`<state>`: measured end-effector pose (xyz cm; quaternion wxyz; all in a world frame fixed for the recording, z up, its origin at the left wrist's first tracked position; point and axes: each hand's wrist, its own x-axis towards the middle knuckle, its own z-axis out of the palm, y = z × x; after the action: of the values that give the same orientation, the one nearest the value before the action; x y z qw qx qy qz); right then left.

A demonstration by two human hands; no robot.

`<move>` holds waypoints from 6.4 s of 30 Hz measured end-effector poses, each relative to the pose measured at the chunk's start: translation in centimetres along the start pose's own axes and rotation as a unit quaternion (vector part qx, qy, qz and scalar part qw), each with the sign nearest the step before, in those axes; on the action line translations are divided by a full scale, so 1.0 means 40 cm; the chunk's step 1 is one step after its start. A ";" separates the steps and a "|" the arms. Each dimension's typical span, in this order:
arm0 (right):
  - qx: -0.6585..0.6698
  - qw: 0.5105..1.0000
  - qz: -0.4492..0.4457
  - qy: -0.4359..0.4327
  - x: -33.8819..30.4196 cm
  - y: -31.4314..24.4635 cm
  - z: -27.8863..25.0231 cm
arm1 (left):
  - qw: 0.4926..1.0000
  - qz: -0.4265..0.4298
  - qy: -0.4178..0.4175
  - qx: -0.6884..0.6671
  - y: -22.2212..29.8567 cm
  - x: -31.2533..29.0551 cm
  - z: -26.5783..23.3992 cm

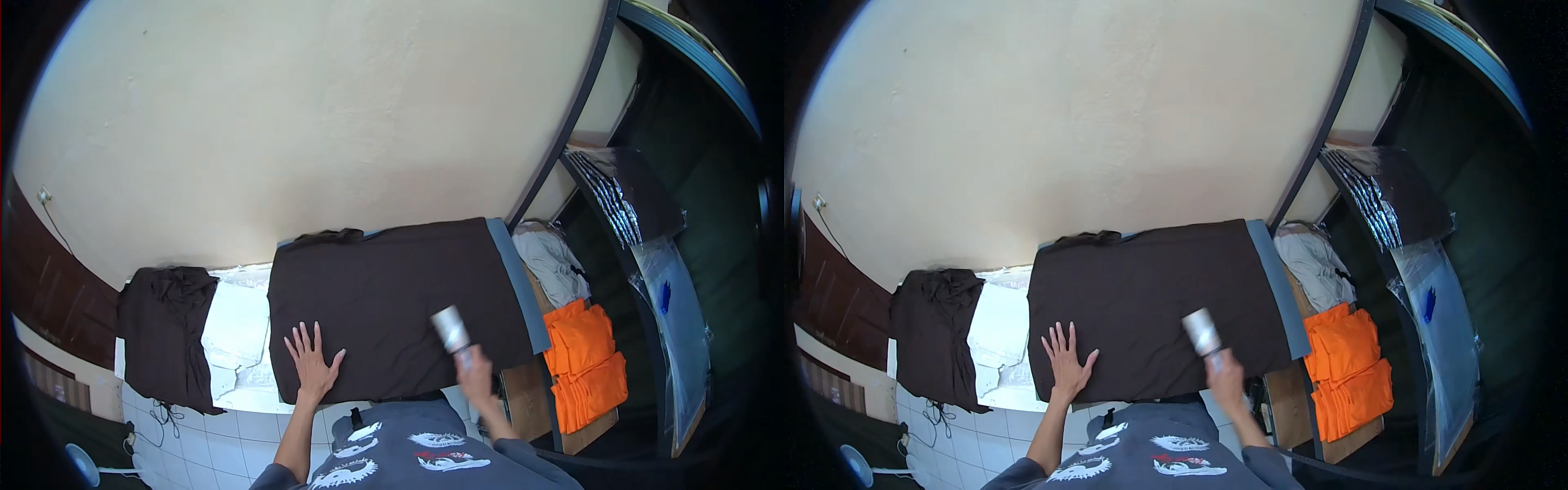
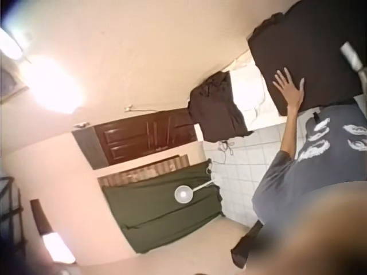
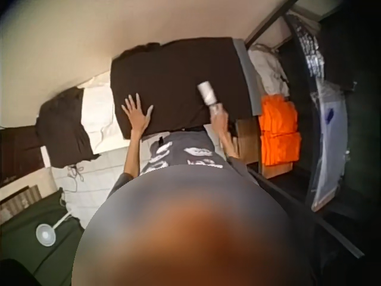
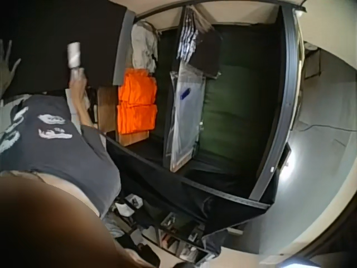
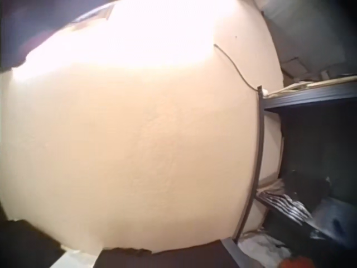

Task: Use a lint roller to clean a black t-shirt and then align a template on its surface for printing.

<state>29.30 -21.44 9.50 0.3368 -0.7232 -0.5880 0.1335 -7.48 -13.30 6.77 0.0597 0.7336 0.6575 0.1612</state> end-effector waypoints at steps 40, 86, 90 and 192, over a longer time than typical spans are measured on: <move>-0.097 0.941 0.263 0.189 -0.080 0.404 -0.236 | 0.999 -0.049 0.007 -0.006 -0.040 -0.066 -0.017; 0.012 0.999 -0.022 -0.029 0.270 0.059 0.042 | 0.992 0.036 0.061 -0.100 -0.095 0.313 0.041; -0.085 0.991 -0.082 -0.060 0.379 0.272 -0.011 | 0.995 0.071 0.040 -0.065 0.013 0.344 0.080; 0.123 0.884 -0.381 -0.242 0.041 -0.337 0.409 | 0.798 -0.399 0.123 -0.435 -0.417 0.045 0.048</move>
<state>9.85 -13.37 6.45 0.2953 -0.3416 -0.8604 0.2364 -22.48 -9.17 0.26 0.3500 0.2773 0.7544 0.4811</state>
